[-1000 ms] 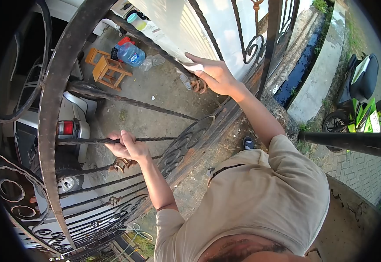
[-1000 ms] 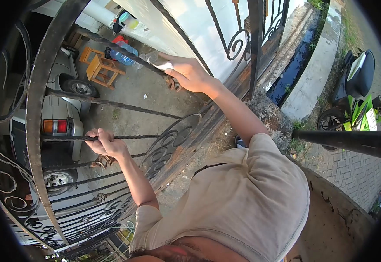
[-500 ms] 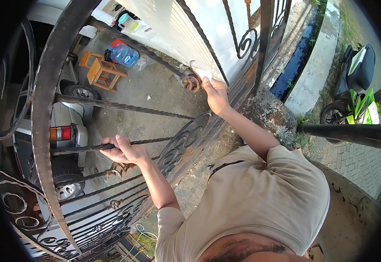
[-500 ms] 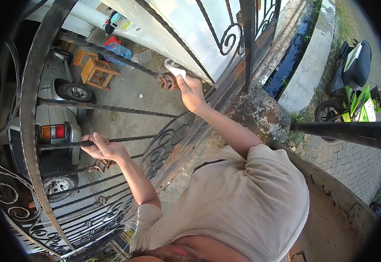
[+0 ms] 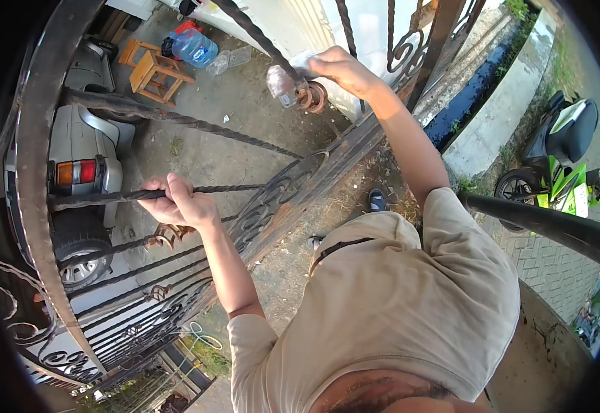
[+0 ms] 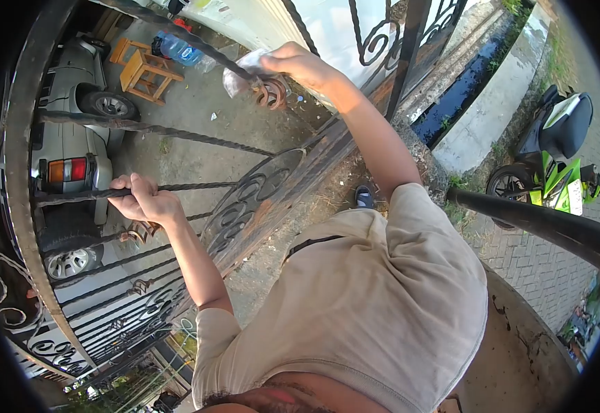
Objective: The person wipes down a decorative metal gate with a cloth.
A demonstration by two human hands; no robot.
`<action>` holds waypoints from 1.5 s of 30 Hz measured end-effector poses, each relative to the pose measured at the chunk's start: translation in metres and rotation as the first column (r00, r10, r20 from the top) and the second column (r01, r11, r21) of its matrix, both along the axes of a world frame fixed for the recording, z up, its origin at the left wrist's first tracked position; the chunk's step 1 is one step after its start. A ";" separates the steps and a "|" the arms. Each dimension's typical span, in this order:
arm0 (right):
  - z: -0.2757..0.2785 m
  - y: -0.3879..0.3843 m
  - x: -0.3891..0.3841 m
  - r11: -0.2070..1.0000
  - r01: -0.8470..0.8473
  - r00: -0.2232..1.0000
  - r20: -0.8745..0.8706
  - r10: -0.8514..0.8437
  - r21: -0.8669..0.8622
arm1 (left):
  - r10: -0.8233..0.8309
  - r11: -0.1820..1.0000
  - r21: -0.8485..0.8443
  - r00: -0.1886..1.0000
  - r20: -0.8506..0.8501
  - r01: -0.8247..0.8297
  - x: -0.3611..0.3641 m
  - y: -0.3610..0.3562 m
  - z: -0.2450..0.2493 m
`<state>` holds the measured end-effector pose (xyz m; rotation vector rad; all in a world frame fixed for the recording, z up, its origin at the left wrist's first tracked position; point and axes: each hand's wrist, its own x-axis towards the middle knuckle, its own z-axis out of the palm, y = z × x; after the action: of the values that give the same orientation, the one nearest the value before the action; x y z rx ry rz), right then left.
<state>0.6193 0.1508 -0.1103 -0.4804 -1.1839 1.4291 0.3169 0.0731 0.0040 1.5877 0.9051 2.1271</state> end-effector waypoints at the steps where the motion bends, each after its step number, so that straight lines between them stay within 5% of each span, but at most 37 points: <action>1: -0.003 0.015 -0.011 1.000 -0.009 0.970 0.243 0.008 0.006 | -0.001 1.000 -0.012 1.000 -0.002 0.001 -0.002 0.001 -0.001; 2: -0.006 0.023 -0.017 1.000 -0.016 0.882 0.471 0.008 0.014 | -0.006 1.000 -0.021 1.000 -0.003 0.006 -0.002 0.001 -0.001; 4: -0.009 0.007 -0.025 1.000 -0.011 0.932 0.364 0.004 0.018 | -0.010 1.000 -0.025 1.000 0.008 0.011 -0.001 -0.001 0.001; 6: -0.015 -0.023 -0.030 0.980 0.085 0.967 -0.221 -0.125 -0.178 | -0.050 0.998 -0.040 0.998 -0.039 0.048 -0.006 -0.001 0.001; 8: -0.033 -0.038 -0.036 0.953 0.235 0.897 -0.335 -0.289 -0.193 | -0.063 0.998 -0.021 0.998 -0.030 0.062 -0.007 0.000 -0.002; 13: -0.027 -0.061 -0.082 0.785 0.495 0.677 -0.402 -0.617 -0.372 | 0.029 1.000 0.012 0.998 -0.064 -0.028 -0.004 0.002 -0.002; 17: -0.029 -0.071 -0.104 0.544 0.707 0.487 -0.247 -0.838 -0.452 | 0.018 1.000 0.026 0.999 -0.039 -0.017 -0.001 0.005 -0.001; 19: -0.035 -0.066 -0.099 0.625 0.646 0.592 -0.230 -0.773 -0.438 | 0.041 0.999 0.029 0.998 -0.054 -0.039 -0.003 0.004 -0.004; 22: -0.051 -0.074 -0.095 0.729 0.559 0.607 -0.403 -0.684 -0.396 | 0.058 0.998 0.035 0.997 -0.045 -0.057 -0.005 0.006 -0.007; 24: -0.050 -0.112 -0.105 0.709 0.554 0.608 -0.369 -0.703 -0.437 | 0.037 0.997 -0.069 0.999 0.007 -0.037 -0.003 -0.002 -0.006; 28: -0.044 -0.156 -0.097 0.700 0.438 0.665 -0.321 -0.675 -0.564 | 0.274 0.960 0.026 0.912 -0.305 -0.279 0.024 -0.023 -0.013; 31: -0.023 -0.149 -0.056 0.660 0.496 0.538 -0.397 -0.744 -0.565 | 0.576 0.803 0.532 0.579 -0.577 -0.269 0.051 -0.041 -0.026; 33: -0.017 -0.143 -0.041 0.630 0.526 0.501 -0.390 -0.773 -0.571 | 0.420 0.871 0.489 0.453 -0.787 0.042 0.068 -0.034 -0.046; 34: -0.033 -0.140 -0.035 0.638 0.577 0.605 -0.259 -0.753 -0.510 | 0.171 0.923 0.319 0.511 -0.842 0.216 0.088 -0.017 -0.057; 35: -0.041 -0.139 -0.030 0.653 0.615 0.684 -0.114 -0.721 -0.442 | -0.026 0.979 0.113 0.656 -0.754 0.170 0.110 -0.005 -0.057; 36: -0.026 -0.132 -0.045 0.565 0.747 0.617 0.051 -0.785 -0.351 | -0.194 0.981 -0.104 0.779 -0.597 0.165 0.126 0.003 -0.056; 37: -0.035 -0.127 -0.051 0.610 0.752 0.654 0.164 -0.739 -0.248 | -0.193 0.981 -0.100 0.782 -0.592 0.166 0.129 0.007 -0.055; 38: -0.044 -0.119 -0.055 0.656 0.741 0.667 0.277 -0.692 -0.145 | -0.366 0.930 -0.223 0.807 -0.463 0.294 0.130 0.013 -0.054; 40: -0.034 -0.092 -0.074 0.636 0.772 0.622 0.207 -0.755 0.000 | -0.644 0.732 -0.395 0.752 -0.138 0.555 0.129 0.023 -0.052; 42: -0.005 -0.071 -0.072 0.748 0.656 0.747 -0.058 -0.662 -0.098 | -0.633 0.748 -0.386 0.755 -0.172 0.539 0.128 0.025 -0.049; 43: -0.008 -0.073 -0.070 0.760 0.645 0.761 0.168 -0.627 -0.082 | -0.629 0.750 -0.391 0.758 -0.172 0.534 0.126 0.026 -0.051; 44: -0.009 -0.074 -0.083 0.526 0.798 0.498 0.169 -0.850 0.295 | -0.653 0.737 -0.404 0.726 -0.215 0.542 0.123 0.028 -0.051; 45: -0.016 -0.086 -0.088 0.505 0.803 0.473 0.176 -0.863 0.316 | -0.671 0.729 -0.408 0.693 -0.263 0.550 0.122 0.033 -0.048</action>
<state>0.5316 0.0643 -0.1263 -1.0206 -1.0571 0.3510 0.4385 0.1064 -0.0441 1.8474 0.6185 1.1574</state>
